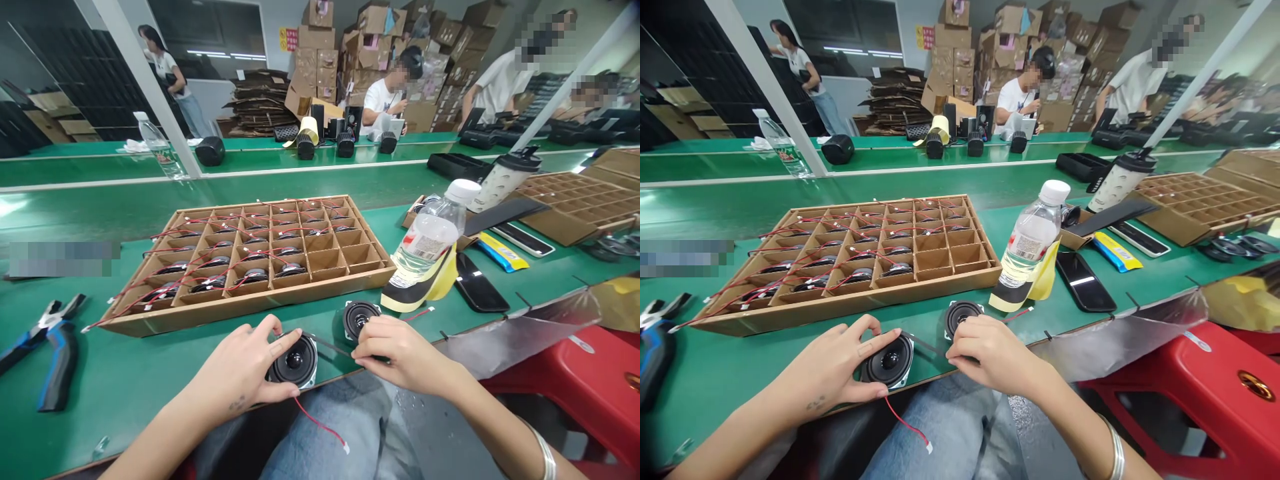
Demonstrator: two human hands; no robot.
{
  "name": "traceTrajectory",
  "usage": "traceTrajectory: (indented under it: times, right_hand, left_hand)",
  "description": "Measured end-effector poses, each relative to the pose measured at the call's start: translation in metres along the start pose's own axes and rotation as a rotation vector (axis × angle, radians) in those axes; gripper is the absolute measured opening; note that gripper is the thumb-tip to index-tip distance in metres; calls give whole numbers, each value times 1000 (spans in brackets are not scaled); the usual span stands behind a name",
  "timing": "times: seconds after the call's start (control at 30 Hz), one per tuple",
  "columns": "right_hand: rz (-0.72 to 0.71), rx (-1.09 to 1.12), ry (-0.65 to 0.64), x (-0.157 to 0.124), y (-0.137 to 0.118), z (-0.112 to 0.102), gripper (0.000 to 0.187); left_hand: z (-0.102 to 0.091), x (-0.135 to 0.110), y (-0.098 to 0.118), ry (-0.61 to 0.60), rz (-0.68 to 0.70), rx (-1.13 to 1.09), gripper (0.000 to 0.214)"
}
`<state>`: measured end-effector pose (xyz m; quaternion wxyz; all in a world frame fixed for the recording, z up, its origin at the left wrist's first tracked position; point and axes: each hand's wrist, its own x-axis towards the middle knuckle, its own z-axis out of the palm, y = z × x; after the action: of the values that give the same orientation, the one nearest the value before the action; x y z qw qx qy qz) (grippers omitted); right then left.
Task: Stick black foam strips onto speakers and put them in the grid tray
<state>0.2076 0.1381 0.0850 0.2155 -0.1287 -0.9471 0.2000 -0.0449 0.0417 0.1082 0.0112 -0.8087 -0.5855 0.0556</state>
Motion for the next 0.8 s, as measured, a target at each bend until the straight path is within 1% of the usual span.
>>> traceTrajectory:
  times: [0.17,0.33,0.47,0.67,0.73,0.8]
  right_hand:
    - [-14,-19,9,1,-8,3,20]
    - [-31,-33,-5,2,-16,7,19]
    - [-66,-70,-7,3,-20,12,18]
    - [-88,-124,-60,5,-25,16,15]
    - [-84,-132,-81,8,-26,15,13]
    - [-75,-142,-75,14,-24,12,11]
  left_hand:
    - [-2,0,6,-4,-3,87,57]
    - [-5,1,13,-9,-15,128,57]
    - [-5,1,14,-26,0,160,58]
    - [-6,0,15,-39,18,218,56]
    - [-6,0,20,-38,22,238,56]
    - [-7,2,27,-27,-18,271,56]
